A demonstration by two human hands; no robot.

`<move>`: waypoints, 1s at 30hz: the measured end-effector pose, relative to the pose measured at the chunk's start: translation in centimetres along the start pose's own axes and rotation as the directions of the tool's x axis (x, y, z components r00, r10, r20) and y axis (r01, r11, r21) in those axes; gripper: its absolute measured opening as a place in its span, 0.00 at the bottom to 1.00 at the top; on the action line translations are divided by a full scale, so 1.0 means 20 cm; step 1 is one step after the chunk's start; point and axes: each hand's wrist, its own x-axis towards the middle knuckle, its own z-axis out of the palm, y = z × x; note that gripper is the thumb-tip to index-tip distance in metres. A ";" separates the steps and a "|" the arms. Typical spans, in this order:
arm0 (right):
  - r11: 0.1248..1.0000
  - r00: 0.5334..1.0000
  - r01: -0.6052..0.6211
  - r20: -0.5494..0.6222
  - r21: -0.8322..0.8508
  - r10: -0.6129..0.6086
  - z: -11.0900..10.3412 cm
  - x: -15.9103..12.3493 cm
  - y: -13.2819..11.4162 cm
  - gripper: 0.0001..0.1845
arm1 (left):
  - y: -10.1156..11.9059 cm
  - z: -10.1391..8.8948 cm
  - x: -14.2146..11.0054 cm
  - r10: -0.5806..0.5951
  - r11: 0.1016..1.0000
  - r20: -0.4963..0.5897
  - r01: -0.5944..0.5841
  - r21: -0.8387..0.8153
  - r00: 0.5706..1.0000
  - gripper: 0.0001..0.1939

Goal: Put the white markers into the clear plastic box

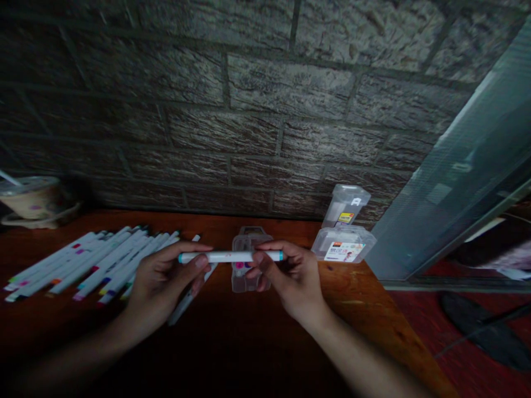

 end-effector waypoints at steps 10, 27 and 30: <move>0.994 0.998 -0.061 0.001 0.087 0.062 -0.01 0.01 0.03 0.08 | -0.01 0.01 0.01 -0.035 0.990 0.016 0.037 -0.139 0.999 0.09; 0.960 0.995 -0.085 0.072 0.267 0.068 -0.01 0.00 0.01 0.12 | -0.02 -0.01 0.03 -0.094 0.899 0.015 0.091 -0.428 0.995 0.12; 0.953 0.993 -0.109 0.083 0.284 0.088 0.00 0.00 0.00 0.12 | -0.03 -0.01 0.03 -0.098 0.884 0.024 0.098 -0.458 0.995 0.12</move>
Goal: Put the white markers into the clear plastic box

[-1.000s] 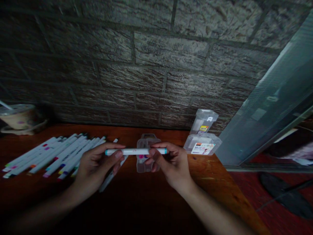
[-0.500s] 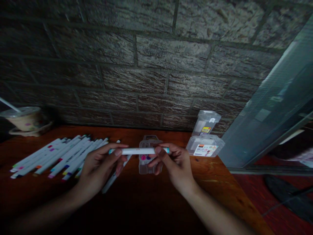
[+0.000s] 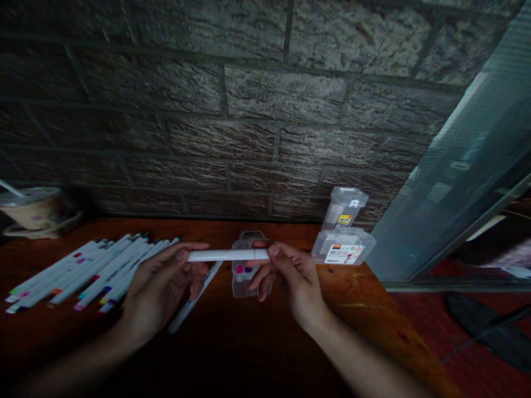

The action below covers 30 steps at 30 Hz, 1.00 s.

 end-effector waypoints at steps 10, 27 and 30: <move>1.000 1.000 -0.026 -0.009 0.013 0.026 0.00 0.00 -0.01 0.14 | 0.01 0.00 -0.01 0.033 0.999 0.009 -0.033 -0.038 0.999 0.14; 0.996 0.998 -0.058 -0.018 0.071 0.059 0.00 0.00 -0.01 0.12 | 0.01 -0.01 -0.01 0.028 0.998 0.029 -0.026 -0.064 0.999 0.15; 0.996 0.998 -0.063 -0.027 0.061 0.065 0.00 0.00 -0.01 0.13 | 0.02 -0.01 -0.01 0.034 0.997 0.029 -0.032 -0.064 0.999 0.15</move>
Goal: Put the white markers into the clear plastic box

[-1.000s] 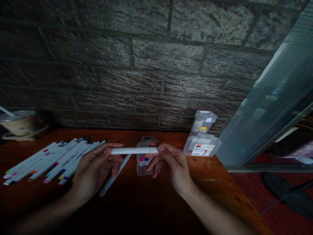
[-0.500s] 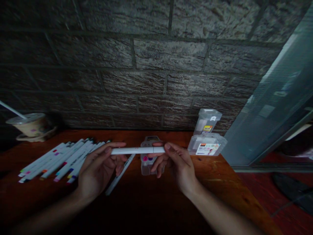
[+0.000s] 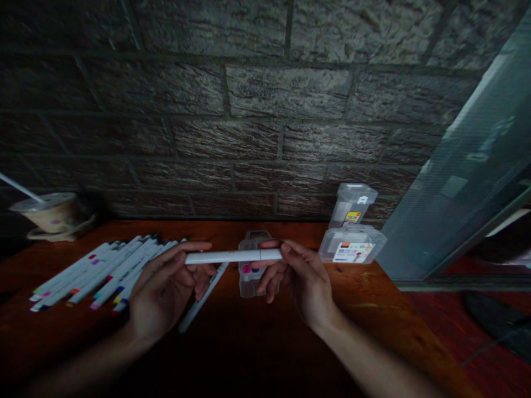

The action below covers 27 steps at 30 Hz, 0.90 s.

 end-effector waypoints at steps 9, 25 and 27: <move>0.999 1.000 0.000 0.029 -0.033 0.001 0.00 0.02 0.00 0.14 | 0.02 -0.01 0.00 -0.026 0.998 -0.050 0.029 0.057 0.998 0.14; 0.986 0.996 0.086 0.003 -0.144 -0.087 -0.01 0.02 0.02 0.19 | -0.02 0.00 0.00 0.026 0.977 -0.043 -0.016 0.211 0.999 0.12; 0.984 0.996 0.087 -0.005 -0.154 -0.089 -0.01 0.02 0.02 0.19 | -0.03 0.00 -0.01 0.043 0.965 -0.041 -0.031 0.259 0.998 0.12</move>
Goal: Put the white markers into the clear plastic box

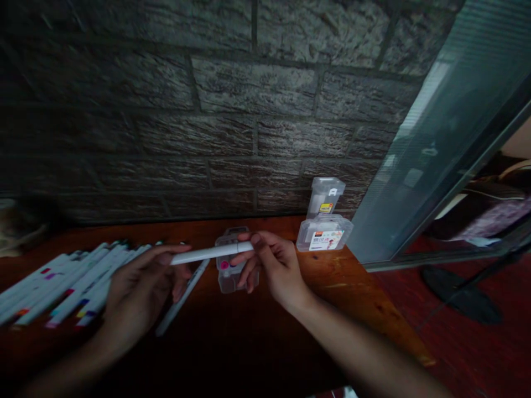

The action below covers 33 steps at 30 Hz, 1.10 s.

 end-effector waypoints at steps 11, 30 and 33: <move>1.000 1.000 -0.013 -0.022 -0.012 0.013 0.01 0.00 0.04 0.15 | 0.00 0.00 0.00 0.009 0.957 -0.078 0.014 0.289 0.997 0.13; 0.999 1.000 0.001 0.003 -0.034 -0.001 -0.01 -0.01 0.05 0.13 | 0.00 -0.01 0.00 0.086 0.902 -0.036 -0.063 0.428 0.996 0.11; 1.000 1.000 0.005 0.001 -0.023 -0.005 -0.01 0.00 0.04 0.13 | -0.01 -0.02 0.00 0.065 0.934 -0.027 -0.051 0.353 0.998 0.12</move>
